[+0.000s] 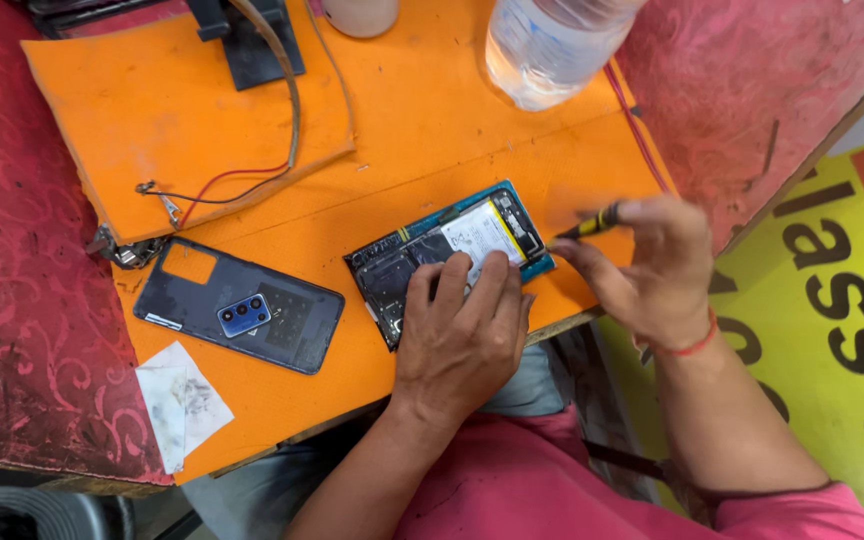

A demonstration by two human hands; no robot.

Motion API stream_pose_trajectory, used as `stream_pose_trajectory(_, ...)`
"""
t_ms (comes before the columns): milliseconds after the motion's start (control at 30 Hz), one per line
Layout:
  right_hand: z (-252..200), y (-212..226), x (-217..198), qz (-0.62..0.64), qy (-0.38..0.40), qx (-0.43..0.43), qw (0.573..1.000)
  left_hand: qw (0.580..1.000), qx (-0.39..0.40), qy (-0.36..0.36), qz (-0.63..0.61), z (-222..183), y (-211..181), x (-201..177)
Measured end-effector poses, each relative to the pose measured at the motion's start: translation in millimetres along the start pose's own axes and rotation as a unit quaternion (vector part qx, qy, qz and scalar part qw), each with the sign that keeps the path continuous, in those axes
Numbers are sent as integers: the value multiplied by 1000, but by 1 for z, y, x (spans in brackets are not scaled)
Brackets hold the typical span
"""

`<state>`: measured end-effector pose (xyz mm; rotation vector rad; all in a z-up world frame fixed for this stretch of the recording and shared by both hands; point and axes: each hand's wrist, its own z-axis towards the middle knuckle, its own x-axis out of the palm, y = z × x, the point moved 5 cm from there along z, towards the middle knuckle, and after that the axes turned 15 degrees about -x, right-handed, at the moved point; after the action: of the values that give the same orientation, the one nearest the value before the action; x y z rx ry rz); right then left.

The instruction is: The person is repairing a mobile phone at a workbench, using a screwdriver to remove and replace small screws from the internal chassis while handling the battery and phone components.

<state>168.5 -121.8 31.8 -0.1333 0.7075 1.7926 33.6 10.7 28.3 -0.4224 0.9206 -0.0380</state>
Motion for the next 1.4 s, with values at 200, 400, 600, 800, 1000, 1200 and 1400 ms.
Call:
stream_pose_trajectory(200,-7,-3,5,-15,3,-12,1000,1000,1,-6,-12,-1,3,0)
stream_pose_trajectory(400,3,7,11,26,53,-65,996,1000,0,-10,-11,1,3,-1)
stream_pose_trajectory(600,-20,-2,14,28,-25,-42,998,1000,-2,-5,-17,-1,5,0)
stream_pose_trajectory(800,-28,-11,10,31,-41,-24,998,1000,-2,-10,-21,-2,4,-2)
stream_pose_trajectory(1000,-21,-4,8,12,-15,6,1000,1000,-3,-8,-21,-3,3,-1)
stream_pose_trajectory(1200,-19,-3,4,20,-27,3,999,1000,-5,-8,-26,-3,3,-2)
stream_pose_trajectory(1400,-7,5,5,-60,-12,-50,997,999,-5,-11,-30,-3,3,-1)
